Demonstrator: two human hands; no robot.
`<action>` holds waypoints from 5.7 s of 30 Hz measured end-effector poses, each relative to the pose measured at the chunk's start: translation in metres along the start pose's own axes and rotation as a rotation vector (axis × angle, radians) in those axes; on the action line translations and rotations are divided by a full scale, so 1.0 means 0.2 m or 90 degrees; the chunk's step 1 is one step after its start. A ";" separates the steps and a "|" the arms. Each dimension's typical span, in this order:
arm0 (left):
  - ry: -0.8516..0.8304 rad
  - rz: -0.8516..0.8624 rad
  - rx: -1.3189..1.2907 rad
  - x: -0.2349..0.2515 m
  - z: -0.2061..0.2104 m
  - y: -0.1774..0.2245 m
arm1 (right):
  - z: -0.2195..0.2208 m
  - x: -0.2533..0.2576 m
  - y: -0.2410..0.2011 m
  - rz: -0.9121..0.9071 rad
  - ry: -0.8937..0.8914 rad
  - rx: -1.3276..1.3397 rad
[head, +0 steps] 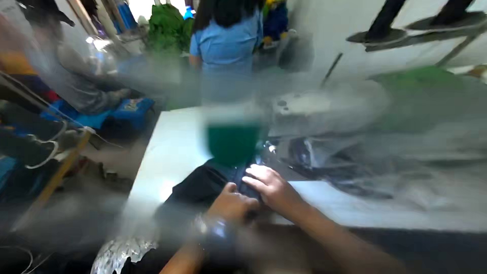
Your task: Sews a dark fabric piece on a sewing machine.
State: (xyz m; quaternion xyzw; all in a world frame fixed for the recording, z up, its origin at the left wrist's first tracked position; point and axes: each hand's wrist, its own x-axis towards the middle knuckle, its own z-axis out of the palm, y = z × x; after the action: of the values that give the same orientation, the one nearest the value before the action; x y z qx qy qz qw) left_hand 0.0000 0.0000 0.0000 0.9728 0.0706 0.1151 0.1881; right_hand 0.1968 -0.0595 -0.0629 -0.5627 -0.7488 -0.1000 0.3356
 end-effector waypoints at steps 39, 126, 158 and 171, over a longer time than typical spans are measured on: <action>-0.038 -0.406 0.107 0.26 0.26 -0.45 | 0.02 -0.15 0.00 0.032 -0.050 -0.004; -0.028 -0.310 0.115 0.10 0.25 -0.27 | -0.02 -0.29 -0.20 0.096 -0.035 0.018; -0.021 -0.326 0.163 0.30 0.19 -0.51 | 0.08 -0.03 -0.05 0.168 -0.006 -0.008; 0.137 -0.029 0.193 0.26 0.07 -0.69 | -0.01 0.13 -0.09 0.353 -0.071 0.108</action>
State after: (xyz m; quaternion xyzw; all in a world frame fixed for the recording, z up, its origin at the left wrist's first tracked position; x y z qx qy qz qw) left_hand 0.0399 0.1319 -0.0545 0.9702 0.1292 0.2022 0.0332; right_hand 0.1773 -0.0460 -0.0415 -0.7204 -0.5896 0.0892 0.3542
